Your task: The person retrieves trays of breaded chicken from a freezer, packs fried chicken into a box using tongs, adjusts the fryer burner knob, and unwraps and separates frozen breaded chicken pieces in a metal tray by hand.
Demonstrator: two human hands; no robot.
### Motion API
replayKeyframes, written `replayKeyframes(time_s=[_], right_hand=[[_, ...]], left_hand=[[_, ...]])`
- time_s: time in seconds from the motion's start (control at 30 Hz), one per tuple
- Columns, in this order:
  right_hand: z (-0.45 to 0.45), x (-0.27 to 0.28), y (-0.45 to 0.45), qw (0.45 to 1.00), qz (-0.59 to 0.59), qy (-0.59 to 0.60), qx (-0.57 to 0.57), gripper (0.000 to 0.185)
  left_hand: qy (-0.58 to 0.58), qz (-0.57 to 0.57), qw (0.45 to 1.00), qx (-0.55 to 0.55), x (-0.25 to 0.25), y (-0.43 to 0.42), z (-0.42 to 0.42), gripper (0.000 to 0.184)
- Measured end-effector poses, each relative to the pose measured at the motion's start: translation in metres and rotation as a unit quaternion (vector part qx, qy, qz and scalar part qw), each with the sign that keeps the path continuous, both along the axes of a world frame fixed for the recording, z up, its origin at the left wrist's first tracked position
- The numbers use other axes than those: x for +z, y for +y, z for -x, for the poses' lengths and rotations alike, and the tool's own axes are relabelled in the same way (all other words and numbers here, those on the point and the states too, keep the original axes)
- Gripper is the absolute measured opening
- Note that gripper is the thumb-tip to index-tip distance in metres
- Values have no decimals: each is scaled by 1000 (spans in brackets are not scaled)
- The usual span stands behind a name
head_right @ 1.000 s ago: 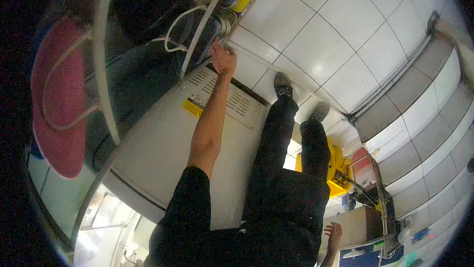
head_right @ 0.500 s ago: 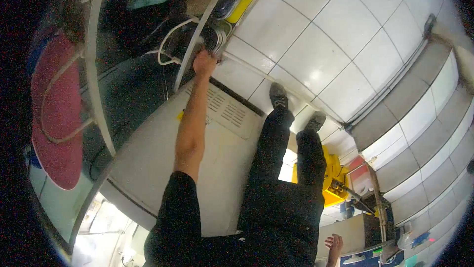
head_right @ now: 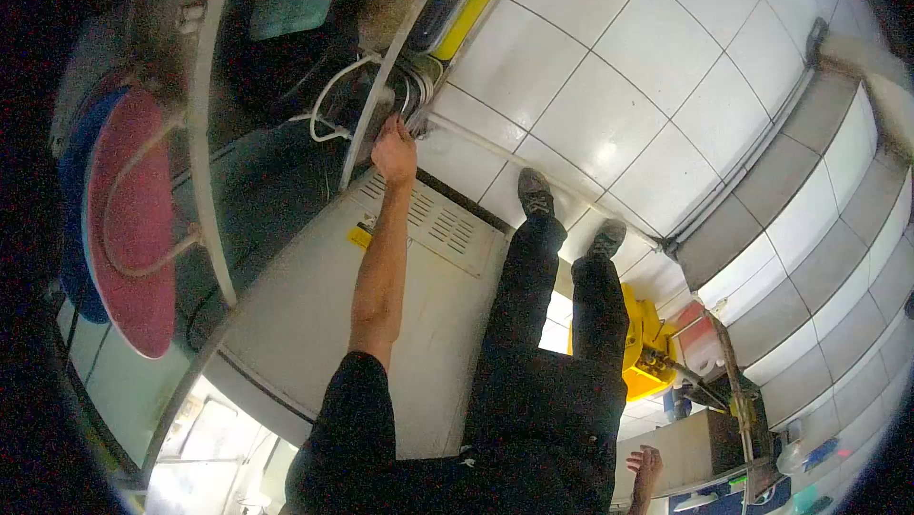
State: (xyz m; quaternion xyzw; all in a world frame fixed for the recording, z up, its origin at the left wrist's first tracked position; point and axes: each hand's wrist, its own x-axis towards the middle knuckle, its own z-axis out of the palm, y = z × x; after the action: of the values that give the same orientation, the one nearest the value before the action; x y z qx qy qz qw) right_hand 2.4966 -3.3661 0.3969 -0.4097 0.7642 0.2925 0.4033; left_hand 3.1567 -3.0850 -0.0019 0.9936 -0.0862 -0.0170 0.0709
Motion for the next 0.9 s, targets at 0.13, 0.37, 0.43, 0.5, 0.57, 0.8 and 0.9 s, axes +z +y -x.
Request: replayKeyframes(time_s=[0.13, 0.37, 0.43, 0.5, 0.57, 0.8, 0.9], right_hand=[[-21, -6, 0, 999, -9, -40, 15, 35], [-130, -123, -4, 955, 100, -143, 239, 27], [-215, -190, 1, 949, 7, -218, 227, 25], [-312, -266, 21, 808, 77, -386, 439, 24], [-420, -312, 51, 825, 11, -427, 370, 28], [-645, -439, 155, 786, -23, -465, 407, 33], [-670, -432, 167, 785, -50, -467, 403, 36]], left_hand=[[38, -49, 997, 37, 9, 10, 2, 16], [106, -60, 992, 18, -21, 16, 17, 25], [125, -71, 990, 12, -15, 5, 30, 29], [148, -68, 987, 4, -14, -6, 30, 34], [140, 72, 987, 7, -17, -8, 33, 44], [116, 713, 476, 501, 4, -6, 55, 71], [90, 777, 279, 557, 41, -10, 39, 69]])
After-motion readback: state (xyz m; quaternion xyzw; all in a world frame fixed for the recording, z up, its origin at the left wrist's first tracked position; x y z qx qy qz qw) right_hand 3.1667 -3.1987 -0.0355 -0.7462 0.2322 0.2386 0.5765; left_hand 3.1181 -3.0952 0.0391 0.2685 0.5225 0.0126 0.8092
